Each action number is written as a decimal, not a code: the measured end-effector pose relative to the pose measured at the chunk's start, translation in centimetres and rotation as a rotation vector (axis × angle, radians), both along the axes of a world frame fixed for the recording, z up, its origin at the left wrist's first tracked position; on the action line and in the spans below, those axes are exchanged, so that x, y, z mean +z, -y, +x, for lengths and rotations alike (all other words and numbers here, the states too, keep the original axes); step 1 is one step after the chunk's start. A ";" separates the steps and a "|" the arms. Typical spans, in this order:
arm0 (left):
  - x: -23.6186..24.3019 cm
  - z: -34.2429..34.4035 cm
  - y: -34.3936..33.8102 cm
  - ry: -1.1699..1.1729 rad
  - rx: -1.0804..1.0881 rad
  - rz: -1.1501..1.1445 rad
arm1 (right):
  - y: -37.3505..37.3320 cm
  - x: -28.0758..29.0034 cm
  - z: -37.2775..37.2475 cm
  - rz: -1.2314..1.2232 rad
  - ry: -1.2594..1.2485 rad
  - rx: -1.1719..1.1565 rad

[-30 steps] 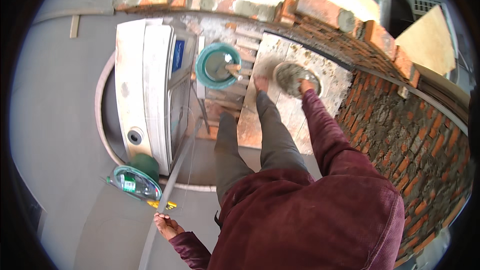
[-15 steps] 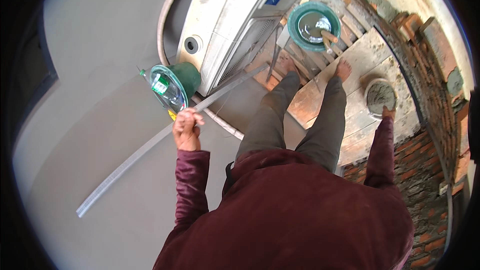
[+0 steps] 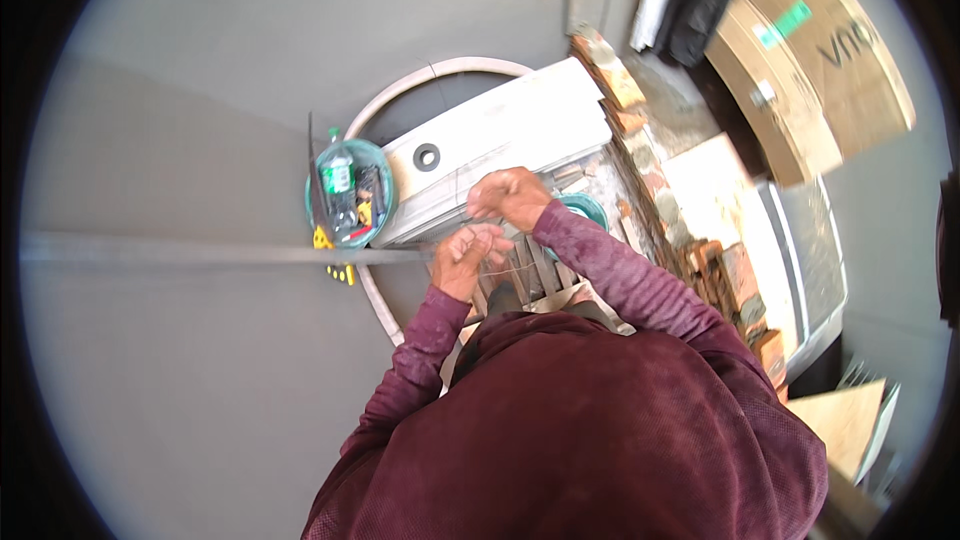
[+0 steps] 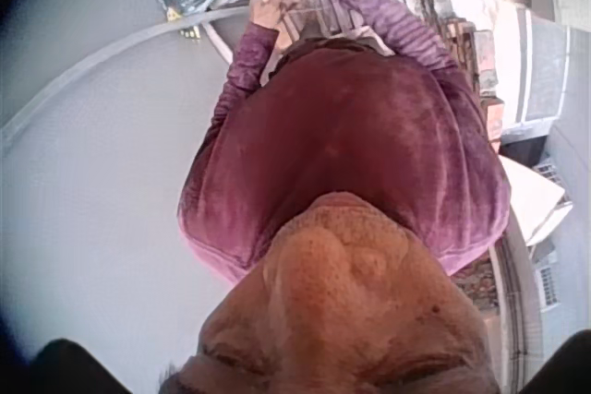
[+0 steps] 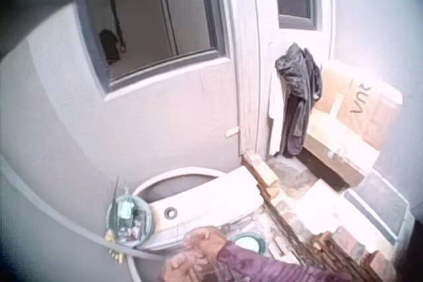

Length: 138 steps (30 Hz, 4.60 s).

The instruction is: The person measures a brick wall using a string line and a level, applies mortar to the bricks, and secures a metal track to the structure.

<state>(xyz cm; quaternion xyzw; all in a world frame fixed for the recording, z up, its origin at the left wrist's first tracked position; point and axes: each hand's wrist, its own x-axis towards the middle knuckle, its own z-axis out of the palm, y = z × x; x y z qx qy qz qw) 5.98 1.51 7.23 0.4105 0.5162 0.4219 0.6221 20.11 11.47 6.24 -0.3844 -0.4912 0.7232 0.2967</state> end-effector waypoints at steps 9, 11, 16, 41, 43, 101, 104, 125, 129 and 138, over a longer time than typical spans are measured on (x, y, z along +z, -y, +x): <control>-6.7 -14.6 -4.8 0.214 0.505 -0.041 | -9.5 1.6 -1.7 0.058 -0.062 -0.622; -8.4 -19.4 -6.3 0.168 0.537 -0.103 | -11.1 1.9 0.4 0.053 -0.010 -0.652; -15.6 -26.4 -9.8 0.151 0.726 -0.280 | -7.5 0.3 5.3 0.027 0.093 -0.701; 3.1 -4.7 -3.6 0.319 0.163 -0.023 | 3.1 7.0 1.4 0.704 0.381 -0.057; 4.6 -2.4 -5.2 0.489 0.135 -0.005 | 3.6 8.1 2.7 0.960 0.513 -0.034; 7.8 2.8 -8.0 0.817 -0.416 0.032 | 13.6 8.2 6.2 -0.050 -0.304 -0.684; 8.4 2.2 -8.8 0.733 -0.424 0.053 | 13.7 7.6 7.1 0.008 -0.264 -0.536; 5.6 2.4 -5.0 0.086 -0.264 0.282 | 6.9 7.8 3.2 0.035 -0.139 -0.575; 5.4 1.7 -5.4 -0.006 -0.209 0.279 | 6.9 8.0 3.2 0.382 0.429 -0.573; 5.8 0.7 -5.9 -0.164 -0.467 0.379 | 5.5 9.8 5.4 1.244 1.018 -0.355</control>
